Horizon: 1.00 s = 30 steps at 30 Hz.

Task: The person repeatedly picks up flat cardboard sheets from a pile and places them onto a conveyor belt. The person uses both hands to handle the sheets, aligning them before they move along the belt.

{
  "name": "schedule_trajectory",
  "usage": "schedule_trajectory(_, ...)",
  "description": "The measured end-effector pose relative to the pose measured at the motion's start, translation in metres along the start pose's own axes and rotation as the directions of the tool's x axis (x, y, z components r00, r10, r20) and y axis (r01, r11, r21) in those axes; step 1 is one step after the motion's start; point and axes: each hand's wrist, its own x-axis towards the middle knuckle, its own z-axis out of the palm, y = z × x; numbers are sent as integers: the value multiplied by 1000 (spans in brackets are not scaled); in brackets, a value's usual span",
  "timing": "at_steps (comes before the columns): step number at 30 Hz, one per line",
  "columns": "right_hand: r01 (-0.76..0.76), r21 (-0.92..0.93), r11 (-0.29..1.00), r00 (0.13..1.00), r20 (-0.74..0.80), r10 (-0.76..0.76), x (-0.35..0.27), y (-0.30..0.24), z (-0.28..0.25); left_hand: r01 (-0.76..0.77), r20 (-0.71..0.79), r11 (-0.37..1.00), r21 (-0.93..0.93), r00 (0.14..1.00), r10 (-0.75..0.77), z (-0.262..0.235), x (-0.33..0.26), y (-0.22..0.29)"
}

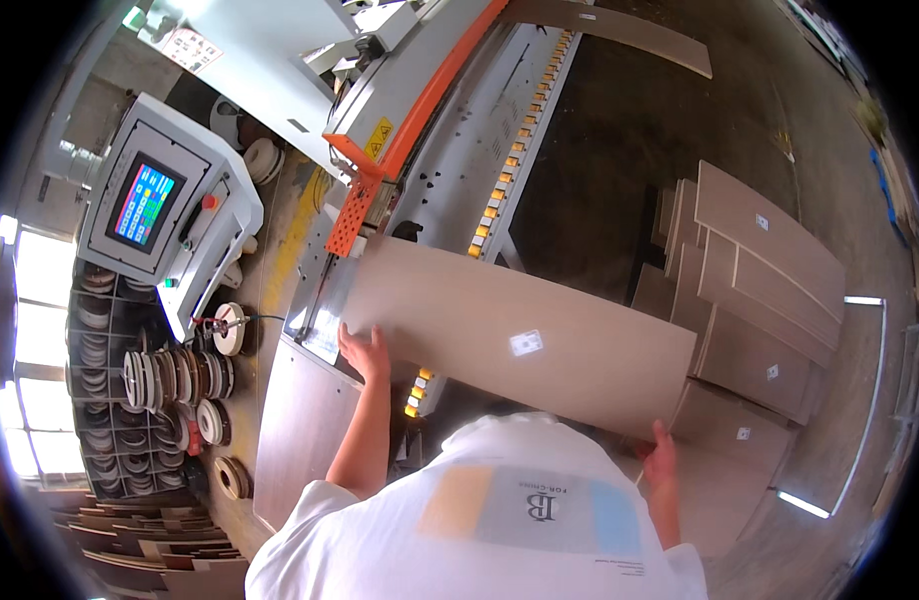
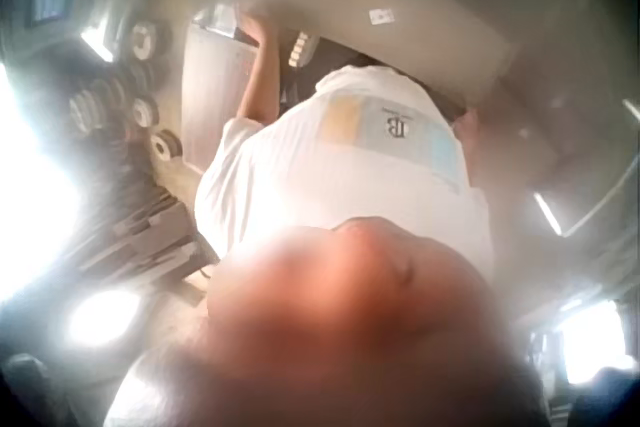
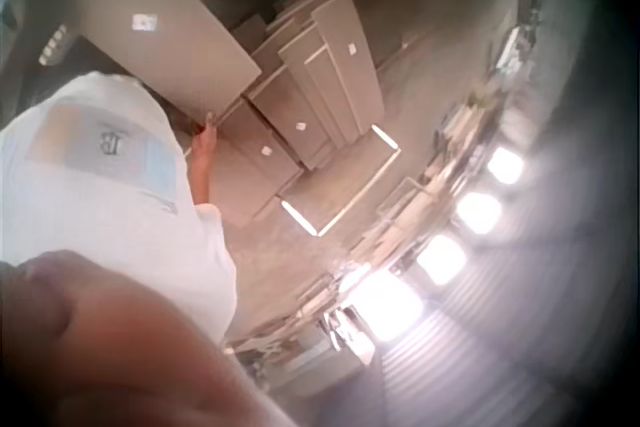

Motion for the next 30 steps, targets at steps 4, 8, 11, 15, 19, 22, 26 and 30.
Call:
schedule_trajectory(4, 100, -476, 874, 991, 124, -46, 6, 9, 8, 323, 234, 896, -304, 937, -258, 21, -36, -27)
schedule_trajectory(8, 124, -916, 381, 992, 116, -42, 1, -7, 33, 478, 423, 701, -530, 865, -270, 32, -55, -18)
schedule_trajectory(11, 126, -920, 372, 991, 100, -89, 7, 7, 36, 550, 480, 703, -451, 813, -329, 21, -54, -5)
schedule_trajectory(15, 189, -888, 420, 981, 155, -114, 5, 15, 51, 616, 513, 654, -440, 770, -380, 14, -50, -6)
schedule_trajectory(19, 192, -923, 334, 977, 150, -149, 20, 21, 48, 631, 509, 571, -526, 771, -383, 16, -45, 0)
schedule_trajectory(22, 187, -927, 326, 977, 141, -162, 13, 6, 66, 688, 558, 384, -616, 725, -404, 18, -41, 10)
schedule_trajectory(26, 325, -793, 515, 944, 238, -229, 35, 7, 62, 653, 565, 313, -689, 755, -332, 30, -33, 30)
schedule_trajectory(30, 201, -622, 757, 973, 219, -78, 47, -24, 86, 645, 577, 312, -697, 764, -290, 50, -21, 60)
